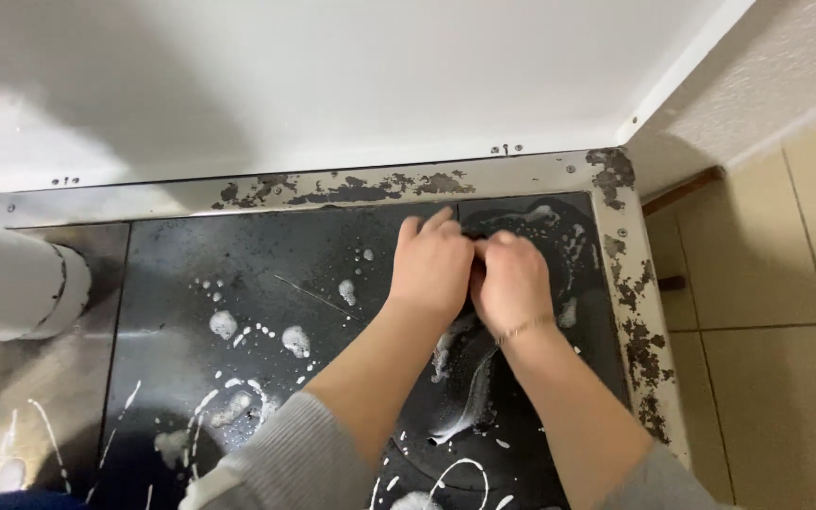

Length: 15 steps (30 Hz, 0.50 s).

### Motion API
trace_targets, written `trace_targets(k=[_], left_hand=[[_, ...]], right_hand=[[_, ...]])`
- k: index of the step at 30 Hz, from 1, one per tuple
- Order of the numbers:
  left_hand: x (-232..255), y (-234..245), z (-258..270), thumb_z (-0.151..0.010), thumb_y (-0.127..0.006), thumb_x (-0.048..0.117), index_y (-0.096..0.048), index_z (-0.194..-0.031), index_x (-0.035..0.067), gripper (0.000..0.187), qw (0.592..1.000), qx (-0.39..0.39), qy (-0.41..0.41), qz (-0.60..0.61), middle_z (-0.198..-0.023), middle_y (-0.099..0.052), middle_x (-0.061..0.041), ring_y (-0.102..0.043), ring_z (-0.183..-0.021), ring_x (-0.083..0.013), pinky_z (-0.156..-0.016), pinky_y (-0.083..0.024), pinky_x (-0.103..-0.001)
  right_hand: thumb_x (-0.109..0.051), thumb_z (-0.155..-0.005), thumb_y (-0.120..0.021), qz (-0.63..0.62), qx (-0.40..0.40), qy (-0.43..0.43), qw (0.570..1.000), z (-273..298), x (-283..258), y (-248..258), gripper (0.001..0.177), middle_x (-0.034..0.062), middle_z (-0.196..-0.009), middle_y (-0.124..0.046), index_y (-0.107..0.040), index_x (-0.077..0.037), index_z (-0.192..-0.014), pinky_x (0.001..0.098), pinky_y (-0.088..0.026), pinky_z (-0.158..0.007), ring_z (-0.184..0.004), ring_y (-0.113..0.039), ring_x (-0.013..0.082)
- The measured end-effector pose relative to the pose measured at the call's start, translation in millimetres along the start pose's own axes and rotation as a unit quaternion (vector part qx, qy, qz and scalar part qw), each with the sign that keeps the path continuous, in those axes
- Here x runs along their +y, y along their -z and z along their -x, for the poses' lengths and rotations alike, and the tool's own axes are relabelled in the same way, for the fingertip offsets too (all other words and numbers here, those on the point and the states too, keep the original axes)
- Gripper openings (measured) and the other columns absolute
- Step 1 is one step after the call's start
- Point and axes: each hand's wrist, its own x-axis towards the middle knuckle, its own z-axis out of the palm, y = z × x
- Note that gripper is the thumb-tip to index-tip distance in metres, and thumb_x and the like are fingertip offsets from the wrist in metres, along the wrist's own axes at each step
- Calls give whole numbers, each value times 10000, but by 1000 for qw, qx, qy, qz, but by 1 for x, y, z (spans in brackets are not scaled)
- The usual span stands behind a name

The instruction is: The person scrubs a dark tiled floor with a soapy cloth in circular motions, spreading foam across the surface. A blue bucket and cleaning supplies are visible nearby.

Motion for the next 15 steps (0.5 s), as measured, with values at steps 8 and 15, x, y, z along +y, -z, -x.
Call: trace_targets(k=[8,15], left_hand=[[38,-13,-31,-943,-658,154,-775,-975,148,121,998,-2,-47,36,-1202,-688,-38,-455,-1439,-221,-1115,-298,-501],[-4,-33,-60,-996,-581,327,-782,-956,235,225,997,76,10,6,-1173,-730,13,-491,-1411,-171,-1097,-312,-527]], right_hand=[[-183,-869,-610,97,19,-9,995,5,48,14,173,105,-828,-652,-692,-115,-732,460,-562,-789,-885,-647,348],[-176,-911,-543,23,-29,-80,996,-45,24,-13,201,2,-1038,-681,-740,-216,-917,427,-577,-918,-1069,-655,277]])
